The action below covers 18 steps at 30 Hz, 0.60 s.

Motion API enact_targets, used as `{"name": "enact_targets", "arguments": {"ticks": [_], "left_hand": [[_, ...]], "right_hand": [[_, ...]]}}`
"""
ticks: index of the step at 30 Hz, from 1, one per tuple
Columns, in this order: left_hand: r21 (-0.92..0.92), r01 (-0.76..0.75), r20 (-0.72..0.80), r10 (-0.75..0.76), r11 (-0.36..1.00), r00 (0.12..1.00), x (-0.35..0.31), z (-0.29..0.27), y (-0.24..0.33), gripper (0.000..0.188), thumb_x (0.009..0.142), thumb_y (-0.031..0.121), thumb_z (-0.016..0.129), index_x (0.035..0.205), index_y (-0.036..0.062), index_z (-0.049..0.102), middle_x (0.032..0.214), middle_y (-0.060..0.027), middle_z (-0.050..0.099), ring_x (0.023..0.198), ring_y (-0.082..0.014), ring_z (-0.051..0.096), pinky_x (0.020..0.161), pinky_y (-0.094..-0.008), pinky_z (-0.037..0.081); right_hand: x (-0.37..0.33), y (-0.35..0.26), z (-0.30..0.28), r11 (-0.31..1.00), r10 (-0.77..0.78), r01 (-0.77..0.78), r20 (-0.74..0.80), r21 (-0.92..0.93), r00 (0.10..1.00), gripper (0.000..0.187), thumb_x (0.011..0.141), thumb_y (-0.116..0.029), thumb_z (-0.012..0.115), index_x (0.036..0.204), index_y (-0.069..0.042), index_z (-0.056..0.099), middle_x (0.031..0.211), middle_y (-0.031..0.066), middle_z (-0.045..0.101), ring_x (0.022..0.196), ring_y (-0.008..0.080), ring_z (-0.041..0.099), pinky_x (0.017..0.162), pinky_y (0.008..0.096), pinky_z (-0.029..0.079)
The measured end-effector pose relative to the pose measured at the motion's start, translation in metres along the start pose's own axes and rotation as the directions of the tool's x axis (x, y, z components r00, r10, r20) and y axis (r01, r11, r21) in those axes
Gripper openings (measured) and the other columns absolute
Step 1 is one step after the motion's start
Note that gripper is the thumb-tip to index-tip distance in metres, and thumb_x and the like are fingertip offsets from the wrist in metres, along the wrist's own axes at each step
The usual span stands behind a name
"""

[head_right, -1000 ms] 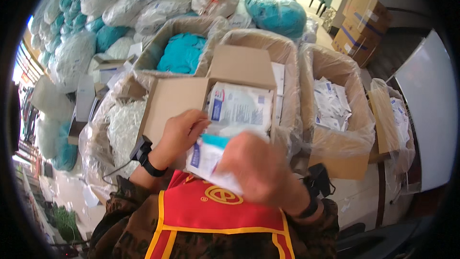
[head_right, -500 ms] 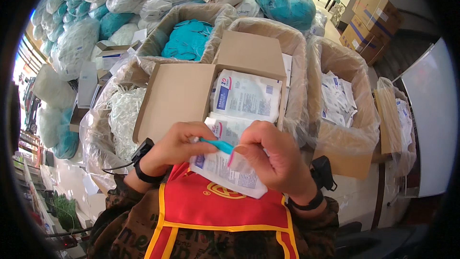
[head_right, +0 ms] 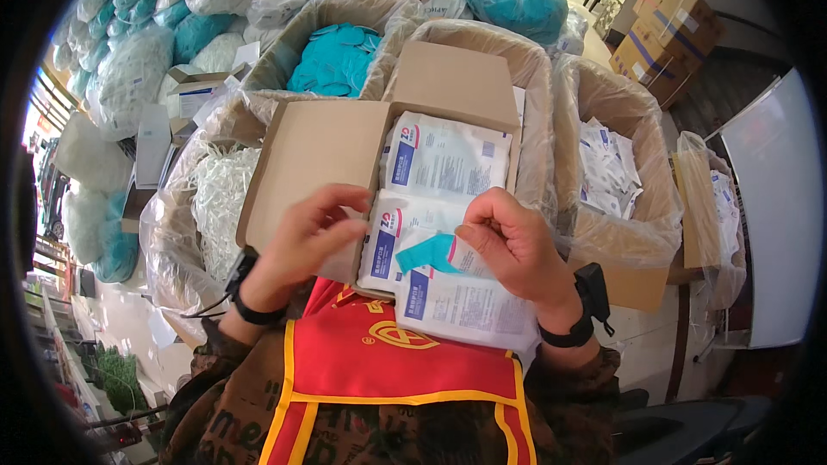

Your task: Taking teal-colored face masks and placing them into individual plastic packets.

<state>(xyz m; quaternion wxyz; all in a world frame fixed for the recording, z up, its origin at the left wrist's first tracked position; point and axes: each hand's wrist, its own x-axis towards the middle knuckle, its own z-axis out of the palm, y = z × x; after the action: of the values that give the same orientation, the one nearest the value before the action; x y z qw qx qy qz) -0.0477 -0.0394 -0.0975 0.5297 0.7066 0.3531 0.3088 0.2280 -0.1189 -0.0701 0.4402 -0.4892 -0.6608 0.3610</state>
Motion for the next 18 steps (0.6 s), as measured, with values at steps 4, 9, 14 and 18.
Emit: {"name": "enact_targets", "arguments": {"ticks": [4, 9, 14, 18], "left_hand": [[0.304, -0.195, 0.176, 0.146, 0.933, 0.973, 0.006, 0.03, -0.003, 0.027, 0.086, 0.01, 0.07, 0.111, 0.0021, 0.065, 0.094, -0.0069, 0.064, 0.074, -0.0141, 0.059, 0.067, -0.0291, 0.048], [0.073, -0.256, 0.232, 0.233, 0.964, 0.944, 0.009, 0.028, -0.007, 0.01, 0.086, 0.008, 0.067, 0.095, 0.0024, 0.065, 0.088, -0.0094, 0.063, 0.083, -0.0236, 0.061, 0.076, -0.0319, 0.048], [0.01, -0.325, -0.154, 0.322, 0.946, 0.934, 0.005, 0.012, 0.016, 0.004, 0.089, 0.002, 0.06, 0.092, 0.0027, 0.06, 0.102, -0.0097, 0.061, 0.094, -0.0169, 0.056, 0.087, -0.0292, 0.043], [-0.358, -0.351, -0.607, 0.071, 0.865, 0.792, 0.007, -0.059, 0.009, 0.004, 0.096, 0.009, 0.055, 0.094, 0.008, 0.058, 0.086, 0.0035, 0.055, 0.078, -0.0048, 0.049, 0.072, -0.0209, 0.041]], "right_hand": [[-0.009, -0.014, 0.007, 0.997, -0.035, 0.045, -0.133, 0.07, 0.99, 0.01, 0.09, -0.006, 0.065, 0.089, -0.004, 0.055, 0.076, -0.0009, 0.052, 0.067, 0.0046, 0.046, 0.061, 0.0205, 0.039], [-0.017, -0.015, 0.005, 0.999, -0.027, 0.028, -0.087, 0.018, 0.996, 0.009, 0.089, -0.006, 0.064, 0.09, -0.004, 0.056, 0.075, 0.0007, 0.055, 0.066, 0.007, 0.049, 0.06, 0.0217, 0.04], [-0.027, 0.009, 0.03, 0.99, 0.11, -0.093, 0.18, -0.102, 0.977, 0.01, 0.088, -0.012, 0.064, 0.092, -0.004, 0.058, 0.075, 0.0114, 0.06, 0.067, 0.0235, 0.061, 0.062, 0.031, 0.046], [-0.04, 0.01, 0.024, 0.957, 0.205, -0.103, 0.384, -0.27, 0.9, 0.011, 0.086, -0.015, 0.065, 0.089, -0.005, 0.059, 0.079, 0.0144, 0.062, 0.073, 0.0311, 0.063, 0.064, 0.0351, 0.048]]}}
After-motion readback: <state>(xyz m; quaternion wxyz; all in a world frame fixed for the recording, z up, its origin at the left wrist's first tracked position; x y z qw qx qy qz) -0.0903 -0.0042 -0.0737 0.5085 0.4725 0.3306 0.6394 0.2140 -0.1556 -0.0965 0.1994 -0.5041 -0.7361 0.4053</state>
